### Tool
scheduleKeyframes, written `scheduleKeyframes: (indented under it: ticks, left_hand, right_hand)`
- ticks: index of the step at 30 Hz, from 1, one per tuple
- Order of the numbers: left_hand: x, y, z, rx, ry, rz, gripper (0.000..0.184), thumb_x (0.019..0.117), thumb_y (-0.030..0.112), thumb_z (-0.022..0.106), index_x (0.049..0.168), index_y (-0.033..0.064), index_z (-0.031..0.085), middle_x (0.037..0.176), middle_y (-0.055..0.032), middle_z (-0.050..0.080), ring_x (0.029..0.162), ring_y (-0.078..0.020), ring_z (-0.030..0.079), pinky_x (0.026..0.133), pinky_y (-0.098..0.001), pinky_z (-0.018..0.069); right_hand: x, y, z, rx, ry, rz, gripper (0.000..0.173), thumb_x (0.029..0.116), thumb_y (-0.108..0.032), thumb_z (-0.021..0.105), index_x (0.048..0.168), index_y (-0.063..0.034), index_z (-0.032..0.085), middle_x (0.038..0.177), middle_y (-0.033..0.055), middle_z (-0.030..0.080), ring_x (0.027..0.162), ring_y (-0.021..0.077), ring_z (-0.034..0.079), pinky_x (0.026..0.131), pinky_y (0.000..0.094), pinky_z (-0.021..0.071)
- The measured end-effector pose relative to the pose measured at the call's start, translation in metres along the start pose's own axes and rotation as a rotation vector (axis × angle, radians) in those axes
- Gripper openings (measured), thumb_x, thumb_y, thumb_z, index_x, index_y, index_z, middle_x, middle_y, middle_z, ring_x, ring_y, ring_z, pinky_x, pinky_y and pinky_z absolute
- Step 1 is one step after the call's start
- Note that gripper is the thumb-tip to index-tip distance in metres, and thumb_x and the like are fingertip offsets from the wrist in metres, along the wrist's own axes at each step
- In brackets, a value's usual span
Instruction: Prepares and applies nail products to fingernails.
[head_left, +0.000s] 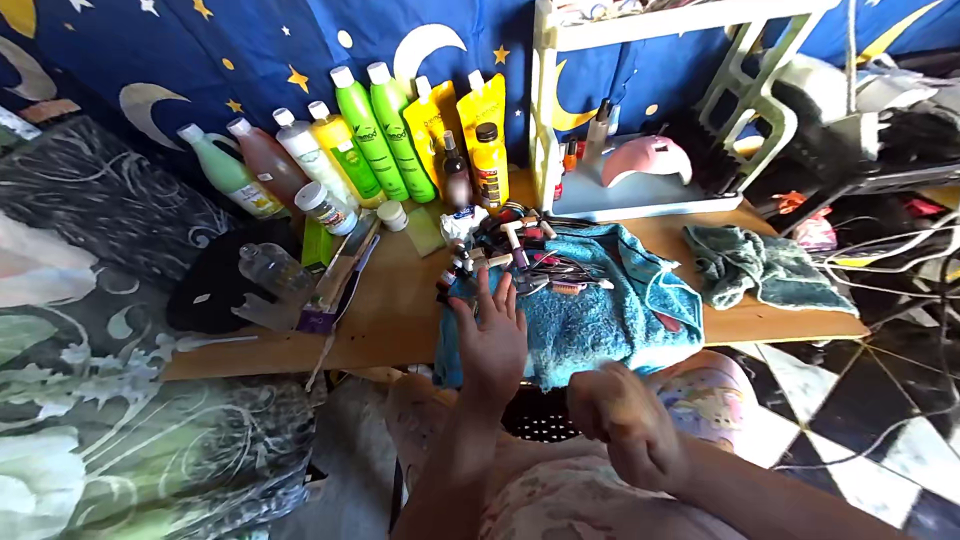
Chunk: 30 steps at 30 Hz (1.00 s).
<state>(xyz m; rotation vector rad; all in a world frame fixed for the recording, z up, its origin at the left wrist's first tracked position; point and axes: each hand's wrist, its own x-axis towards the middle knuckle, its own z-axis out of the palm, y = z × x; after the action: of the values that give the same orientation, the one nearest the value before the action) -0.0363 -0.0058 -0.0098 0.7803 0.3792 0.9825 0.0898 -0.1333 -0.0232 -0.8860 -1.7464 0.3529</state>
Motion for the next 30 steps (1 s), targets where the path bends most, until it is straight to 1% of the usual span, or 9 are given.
scheduleKeyframes:
  ticks: [3,5,8,12,15,19,23,26,30]
  left_hand:
    - [-0.003,0.0,0.004,-0.003,-0.024,-0.022,0.089,0.0912,0.083,0.007,0.165,0.0322,0.013,0.17,-0.0006,0.021,0.157,-0.025,0.016,0.123,-0.0568,0.0167]
    - [-0.003,0.002,-0.002,0.014,0.01,-0.021,0.087,0.0933,0.08,0.004,0.165,0.0317,0.012,0.17,-0.0014,0.02,0.157,-0.0251,0.015,0.123,-0.0563,0.018]
    - [-0.01,-0.002,-0.011,0.049,0.043,-0.029,0.085,0.0943,0.078,0.004,0.165,0.0319,0.012,0.171,-0.0014,0.018,0.158,-0.026,0.014,0.122,-0.0591,0.0192]
    - [-0.015,-0.003,-0.004,0.08,0.007,-0.069,0.092,0.0907,0.083,0.006,0.166,0.0299,0.009,0.172,-0.0008,0.015,0.158,-0.0247,0.011,0.123,-0.0577,0.0155]
    - [-0.016,-0.011,-0.013,0.048,0.05,-0.055,0.089,0.0935,0.08,0.01,0.166,0.0275,0.01,0.171,-0.0045,0.016,0.158,-0.0288,0.012,0.121,-0.0613,0.0183]
    - [-0.019,-0.01,-0.01,0.062,0.011,-0.096,0.089,0.0916,0.083,0.009,0.165,0.0334,0.008,0.172,0.0015,0.014,0.159,-0.0235,0.009,0.124,-0.0573,0.014]
    - [-0.019,-0.013,-0.018,0.046,0.041,-0.098,0.087,0.0938,0.079,0.007,0.166,0.0305,0.01,0.171,-0.0016,0.017,0.158,-0.0265,0.013,0.122,-0.0589,0.0184]
    - [-0.019,-0.012,-0.011,0.089,-0.027,-0.106,0.091,0.0904,0.084,0.007,0.165,0.0327,0.012,0.171,0.0017,0.019,0.158,-0.0244,0.013,0.124,-0.0585,0.0151]
    - [-0.016,-0.013,-0.018,0.108,-0.013,-0.103,0.092,0.0912,0.083,0.008,0.165,0.0292,0.012,0.169,-0.0028,0.025,0.156,-0.0262,0.022,0.12,-0.0553,0.0257]
  right_hand:
    - [-0.008,0.014,0.009,-0.159,-0.223,0.201,0.05,0.1115,-0.039,0.032,0.104,-0.0026,0.065,0.069,0.0109,0.063,0.062,0.0245,0.066,0.057,0.0453,0.0559]
    - [0.0,0.005,0.007,-0.207,-0.146,0.181,0.052,0.1116,-0.042,0.03,0.094,-0.0058,0.062,0.059,0.0047,0.054,0.051,0.0164,0.059,0.047,0.036,0.0501]
    - [-0.009,0.008,0.003,-0.043,0.092,-0.046,0.047,0.112,-0.045,0.026,0.096,-0.0108,0.053,0.074,0.0047,0.053,0.064,0.0143,0.057,0.058,0.03,0.0517]
    - [-0.015,0.016,0.011,-0.188,-0.188,0.246,0.053,0.1116,-0.044,0.03,0.097,-0.005,0.063,0.06,0.0058,0.057,0.053,0.0184,0.061,0.048,0.0397,0.0521]
    - [-0.016,0.01,0.003,-0.089,-0.021,-0.015,0.048,0.1126,-0.044,0.023,0.102,-0.0084,0.054,0.073,0.0052,0.055,0.064,0.0139,0.059,0.058,0.0297,0.054]
    - [-0.028,0.02,0.016,-0.158,-0.171,0.259,0.051,0.1121,-0.041,0.03,0.095,-0.0064,0.063,0.06,0.0055,0.055,0.052,0.0175,0.06,0.048,0.0388,0.051]
    - [-0.027,0.011,0.006,-0.034,-0.053,0.04,0.05,0.1124,-0.044,0.021,0.102,-0.0081,0.054,0.074,0.0048,0.055,0.064,0.0127,0.059,0.058,0.0294,0.0538]
    - [-0.032,0.023,0.015,-0.04,-0.263,0.369,0.052,0.1117,-0.04,0.03,0.106,-0.0019,0.065,0.067,0.0094,0.06,0.06,0.0216,0.064,0.056,0.0446,0.0547]
    - [-0.016,-0.001,0.001,0.067,-0.064,0.164,0.053,0.1122,-0.047,0.023,0.1,-0.0074,0.056,0.067,0.0029,0.055,0.057,0.0098,0.058,0.053,0.0275,0.0532]
